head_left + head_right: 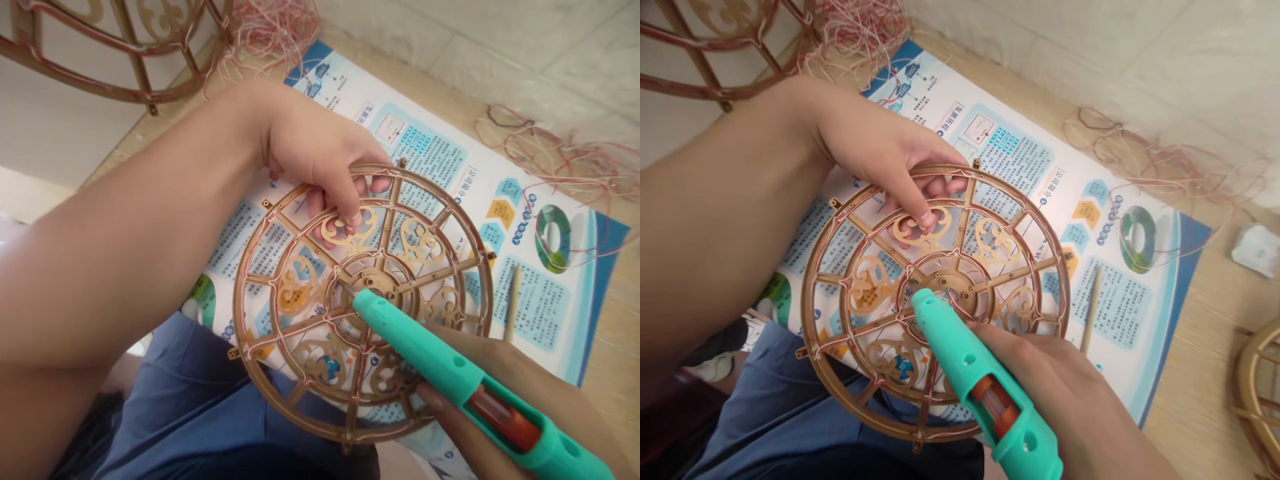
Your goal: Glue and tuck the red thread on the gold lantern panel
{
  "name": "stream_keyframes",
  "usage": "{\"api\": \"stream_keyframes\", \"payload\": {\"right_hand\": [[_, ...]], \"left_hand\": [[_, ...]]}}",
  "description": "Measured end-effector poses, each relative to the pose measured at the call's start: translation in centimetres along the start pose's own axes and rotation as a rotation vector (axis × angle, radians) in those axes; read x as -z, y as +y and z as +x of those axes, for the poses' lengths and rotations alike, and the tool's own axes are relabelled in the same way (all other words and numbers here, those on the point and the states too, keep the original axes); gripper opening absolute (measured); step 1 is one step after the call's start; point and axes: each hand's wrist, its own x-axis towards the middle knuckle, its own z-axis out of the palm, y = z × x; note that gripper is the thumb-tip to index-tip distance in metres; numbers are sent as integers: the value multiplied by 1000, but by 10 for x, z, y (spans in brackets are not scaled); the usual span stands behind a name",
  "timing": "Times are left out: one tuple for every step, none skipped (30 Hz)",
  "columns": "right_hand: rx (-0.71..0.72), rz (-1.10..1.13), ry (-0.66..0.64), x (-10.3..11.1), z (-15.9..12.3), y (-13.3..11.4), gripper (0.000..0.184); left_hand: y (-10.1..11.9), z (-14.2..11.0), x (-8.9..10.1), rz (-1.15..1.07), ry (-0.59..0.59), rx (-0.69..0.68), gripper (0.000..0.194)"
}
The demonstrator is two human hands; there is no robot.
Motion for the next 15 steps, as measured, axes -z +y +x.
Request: {"api": "stream_keyframes", "payload": {"right_hand": [[1, 11, 11, 0, 1, -1, 59], [-8, 32, 18, 0, 3, -3, 58], [-18, 60, 20, 0, 5, -4, 56], [-20, 85, 17, 0, 6, -5, 54], [-24, 93, 13, 0, 8, -6, 52], [-27, 88, 13, 0, 9, -7, 50], [-28, 78, 24, -1, 10, -7, 49], [-32, 63, 43, -1, 12, -8, 48], [-37, 49, 67, -2, 13, -8, 48], [-39, 44, 77, -2, 15, -9, 47], [-32, 63, 78, -2, 17, -9, 46], [-21, 93, 77, -2, 18, -10, 46], [-14, 111, 78, -1, 20, -12, 46], [-11, 111, 85, -1, 21, -13, 46], [-12, 100, 99, 0, 22, -15, 44]], "left_hand": [[0, 0, 0, -16, -5, 2, 34], [1, 0, -1, -34, -12, 5, 35], [1, 0, -1, -46, -19, 10, 35], [2, 0, -1, -45, -22, 13, 35], [3, 1, -1, -36, -23, 20, 35], [4, 1, -1, -19, -23, 31, 34], [4, 1, -1, 4, -18, 42, 34], [5, 1, 0, 28, -13, 55, 34], [5, 1, 0, 43, -11, 70, 33], [6, 1, 0, 46, -12, 83, 32], [6, 1, 1, 52, -15, 93, 31], [7, 1, 1, 59, -18, 100, 31], [7, 0, 1, 63, -23, 105, 31], [7, 0, 1, 67, -31, 109, 31], [7, -1, 1, 66, -36, 104, 31]]}}
